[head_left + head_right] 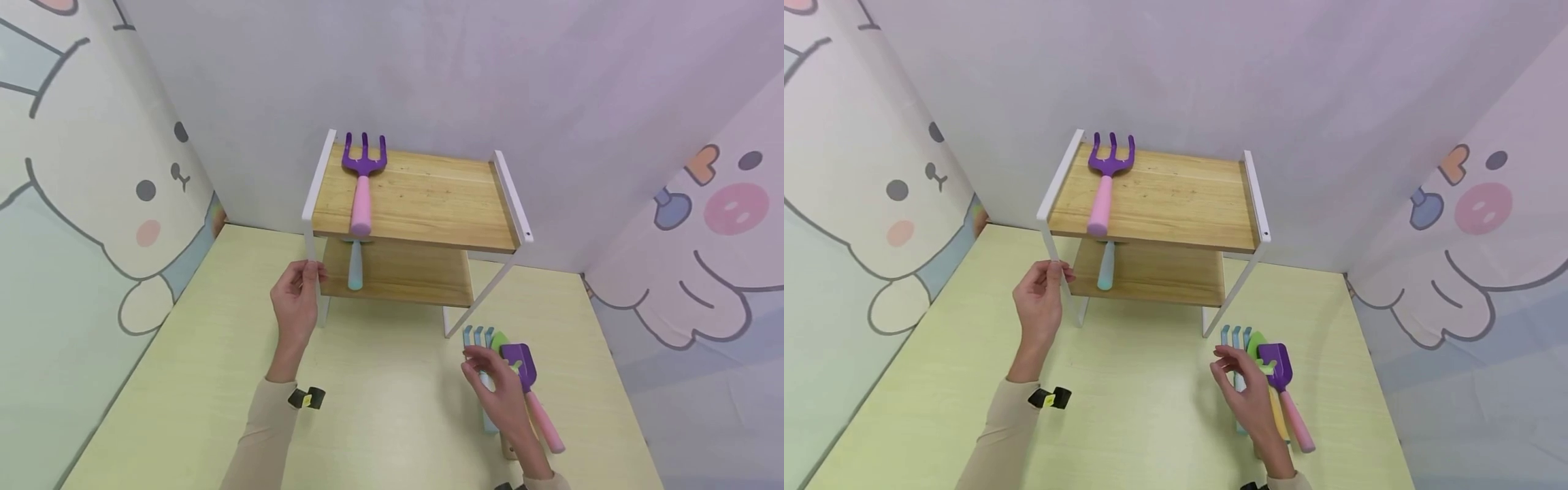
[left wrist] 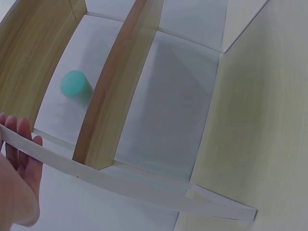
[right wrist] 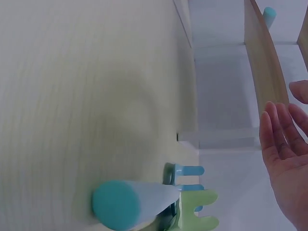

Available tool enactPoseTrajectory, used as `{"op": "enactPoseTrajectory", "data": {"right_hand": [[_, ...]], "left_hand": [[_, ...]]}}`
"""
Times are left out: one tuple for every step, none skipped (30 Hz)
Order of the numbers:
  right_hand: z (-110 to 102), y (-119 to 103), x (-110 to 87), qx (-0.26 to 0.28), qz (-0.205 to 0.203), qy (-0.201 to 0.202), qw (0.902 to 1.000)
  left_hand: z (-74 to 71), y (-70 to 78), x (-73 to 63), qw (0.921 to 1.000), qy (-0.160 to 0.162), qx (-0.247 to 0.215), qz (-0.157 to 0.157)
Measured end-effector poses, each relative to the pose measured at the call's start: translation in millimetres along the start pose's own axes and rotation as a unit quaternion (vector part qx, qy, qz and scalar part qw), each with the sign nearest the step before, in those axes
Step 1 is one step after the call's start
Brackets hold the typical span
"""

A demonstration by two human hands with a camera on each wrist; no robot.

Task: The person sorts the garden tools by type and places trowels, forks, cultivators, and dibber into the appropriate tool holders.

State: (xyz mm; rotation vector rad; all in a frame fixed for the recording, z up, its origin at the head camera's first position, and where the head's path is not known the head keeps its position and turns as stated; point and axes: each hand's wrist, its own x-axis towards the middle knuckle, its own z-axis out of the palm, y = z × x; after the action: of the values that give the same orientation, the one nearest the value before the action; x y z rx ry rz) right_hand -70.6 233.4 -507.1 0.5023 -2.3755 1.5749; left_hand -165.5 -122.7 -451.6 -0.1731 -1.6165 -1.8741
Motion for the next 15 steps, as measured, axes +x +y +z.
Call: {"op": "enactPoseTrajectory", "data": {"right_hand": [[-1,7,-3.2,0.0,0.004,0.0,1.0],[-2,13,-6.5,-0.002,0.009,0.001,1.0],[-3,19,-9.8,-0.001,0.016,0.001,0.9999],[-4,20,-11.8,-0.001,0.02,0.003,0.9998],[-4,21,-13.8,-0.003,0.021,0.004,0.9998],[-5,22,-15.5,-0.003,0.019,0.004,0.9998],[-5,22,-17.2,-0.004,0.021,0.005,0.9998],[-6,23,-18.9,-0.003,0.023,0.005,0.9997],[-6,24,-20.6,-0.005,0.024,0.004,0.9997],[-7,24,-22.2,-0.011,0.026,0.004,0.9996],[-7,25,-24.0,-0.015,0.032,0.004,0.9994],[-8,26,-25.7,-0.019,0.037,0.005,0.9991],[-8,27,-27.4,-0.025,0.043,0.006,0.9987],[-9,28,-29.1,-0.033,0.051,0.009,0.9981],[-9,28,-30.7,-0.043,0.058,0.013,0.9973]], "left_hand": [[-0.1,-0.2,0.2,1.0,0.0,0.0,0.001],[0.0,-0.2,0.3,1.0,-0.001,-0.001,0.001],[0.2,0.2,0.3,1.0,-0.001,0.0,0.001],[0.3,0.0,0.2,1.0,0.0,-0.003,0.0],[0.3,0.0,0.1,1.0,-0.001,-0.001,0.001],[0.4,0.4,0.1,1.0,-0.001,-0.001,0.001],[0.1,0.4,0.1,1.0,-0.001,-0.004,0.001],[0.0,0.8,0.1,1.0,-0.001,-0.006,0.001],[-0.4,0.3,0.1,1.0,0.0,-0.008,0.001],[-0.7,0.1,0.0,0.9999,-0.001,-0.01,0.002],[-0.7,0.6,-0.1,1.0,-0.001,-0.008,0.001],[-0.9,0.5,-0.2,1.0,-0.002,-0.009,0.0],[-1.0,0.3,-0.3,1.0,-0.001,-0.009,-0.002],[-1.0,0.4,-0.4,1.0,-0.002,-0.007,-0.002],[-1.3,0.0,-0.5,1.0,-0.003,-0.004,-0.001]]}}
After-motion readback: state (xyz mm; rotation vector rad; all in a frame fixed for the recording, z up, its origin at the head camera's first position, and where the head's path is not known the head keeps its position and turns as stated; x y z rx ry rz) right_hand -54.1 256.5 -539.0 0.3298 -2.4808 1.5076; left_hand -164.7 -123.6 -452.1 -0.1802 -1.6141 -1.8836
